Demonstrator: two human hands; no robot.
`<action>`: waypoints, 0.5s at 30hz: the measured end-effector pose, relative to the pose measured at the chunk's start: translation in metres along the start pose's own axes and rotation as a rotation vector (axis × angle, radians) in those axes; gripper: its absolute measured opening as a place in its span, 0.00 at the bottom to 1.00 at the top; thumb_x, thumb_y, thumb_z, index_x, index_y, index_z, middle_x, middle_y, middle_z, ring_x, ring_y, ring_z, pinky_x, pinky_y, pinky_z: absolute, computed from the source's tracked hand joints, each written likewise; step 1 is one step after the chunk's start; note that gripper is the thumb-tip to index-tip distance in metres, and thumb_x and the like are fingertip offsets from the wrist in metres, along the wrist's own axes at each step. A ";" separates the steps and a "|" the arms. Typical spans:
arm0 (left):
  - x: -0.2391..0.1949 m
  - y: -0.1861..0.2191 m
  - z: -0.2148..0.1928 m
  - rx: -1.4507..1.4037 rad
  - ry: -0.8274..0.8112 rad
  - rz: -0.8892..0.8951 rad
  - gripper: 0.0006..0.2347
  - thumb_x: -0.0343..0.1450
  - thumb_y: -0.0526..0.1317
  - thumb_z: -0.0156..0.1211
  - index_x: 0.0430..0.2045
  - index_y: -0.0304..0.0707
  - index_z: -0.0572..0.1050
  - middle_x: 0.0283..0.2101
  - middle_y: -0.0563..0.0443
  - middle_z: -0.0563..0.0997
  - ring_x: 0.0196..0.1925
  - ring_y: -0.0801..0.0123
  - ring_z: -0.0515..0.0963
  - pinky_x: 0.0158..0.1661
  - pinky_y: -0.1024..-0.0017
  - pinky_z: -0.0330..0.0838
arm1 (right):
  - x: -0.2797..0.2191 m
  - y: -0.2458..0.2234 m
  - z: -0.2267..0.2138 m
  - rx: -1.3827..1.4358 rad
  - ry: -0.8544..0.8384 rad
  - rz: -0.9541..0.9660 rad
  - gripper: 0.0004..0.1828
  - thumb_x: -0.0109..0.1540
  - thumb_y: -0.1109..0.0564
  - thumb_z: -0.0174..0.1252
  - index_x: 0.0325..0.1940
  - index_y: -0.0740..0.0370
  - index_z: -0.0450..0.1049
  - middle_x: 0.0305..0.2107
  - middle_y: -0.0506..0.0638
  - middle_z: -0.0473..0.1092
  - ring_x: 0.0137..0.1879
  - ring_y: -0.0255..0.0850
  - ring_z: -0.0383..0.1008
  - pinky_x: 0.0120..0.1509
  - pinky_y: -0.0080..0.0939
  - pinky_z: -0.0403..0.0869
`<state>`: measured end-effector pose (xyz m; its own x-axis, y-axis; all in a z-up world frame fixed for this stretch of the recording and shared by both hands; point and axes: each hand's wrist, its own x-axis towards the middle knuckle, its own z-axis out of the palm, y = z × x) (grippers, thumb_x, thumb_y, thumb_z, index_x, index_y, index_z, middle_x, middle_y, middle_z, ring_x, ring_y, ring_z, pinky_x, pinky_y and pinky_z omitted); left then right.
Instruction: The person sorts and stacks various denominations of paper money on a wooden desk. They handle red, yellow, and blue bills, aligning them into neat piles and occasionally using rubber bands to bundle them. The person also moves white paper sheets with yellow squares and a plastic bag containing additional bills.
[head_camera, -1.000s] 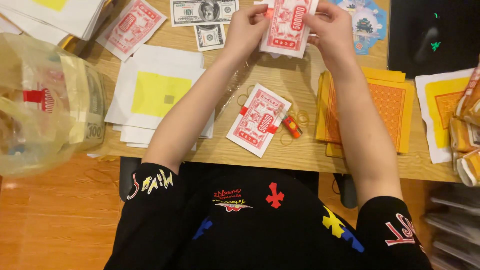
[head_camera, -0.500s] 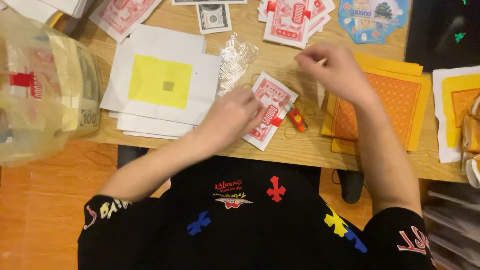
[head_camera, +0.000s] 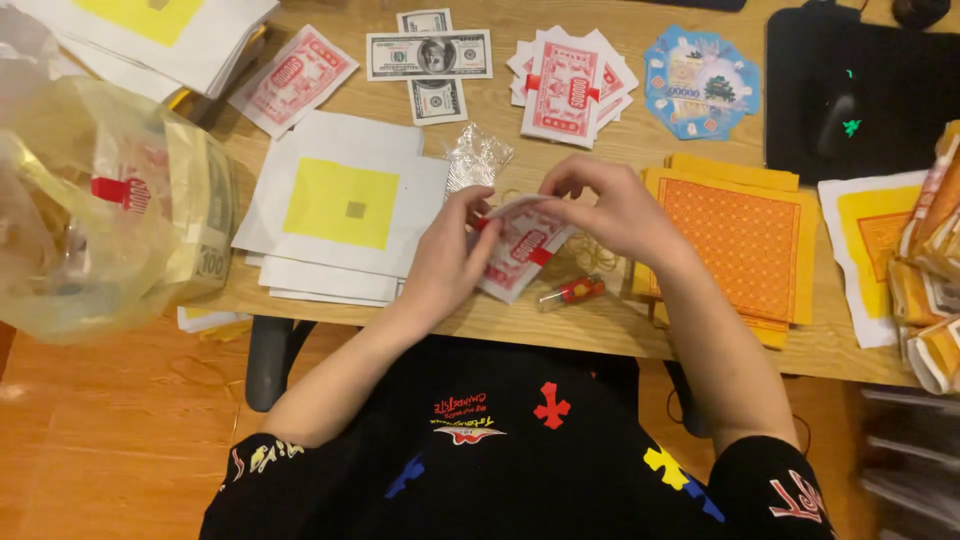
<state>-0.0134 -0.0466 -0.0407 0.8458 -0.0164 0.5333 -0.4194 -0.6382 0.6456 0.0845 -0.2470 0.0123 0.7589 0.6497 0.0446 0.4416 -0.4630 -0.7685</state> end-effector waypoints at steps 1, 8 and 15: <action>0.001 -0.006 0.002 -0.170 -0.033 -0.137 0.10 0.71 0.34 0.58 0.44 0.34 0.70 0.37 0.41 0.75 0.42 0.50 0.78 0.44 0.62 0.72 | 0.001 0.003 -0.002 0.104 0.083 -0.028 0.09 0.58 0.60 0.65 0.42 0.54 0.76 0.29 0.45 0.75 0.39 0.36 0.74 0.50 0.37 0.71; 0.011 -0.030 0.009 -0.760 0.167 -0.567 0.06 0.68 0.37 0.67 0.33 0.39 0.76 0.29 0.50 0.82 0.29 0.81 0.77 0.34 0.79 0.75 | -0.006 0.007 0.030 0.560 0.251 0.091 0.20 0.57 0.63 0.67 0.52 0.60 0.73 0.33 0.49 0.75 0.38 0.33 0.75 0.43 0.35 0.78; 0.025 -0.008 -0.007 -0.673 0.242 -0.571 0.04 0.68 0.39 0.67 0.31 0.41 0.81 0.28 0.50 0.84 0.29 0.78 0.82 0.33 0.78 0.79 | -0.012 0.002 0.032 0.505 0.424 0.111 0.11 0.62 0.61 0.65 0.48 0.62 0.75 0.29 0.46 0.74 0.33 0.30 0.73 0.38 0.32 0.78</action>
<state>0.0092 -0.0364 -0.0290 0.9232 0.3746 0.0861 -0.1265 0.0848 0.9883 0.0606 -0.2362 -0.0105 0.9548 0.2736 0.1159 0.1500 -0.1073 -0.9828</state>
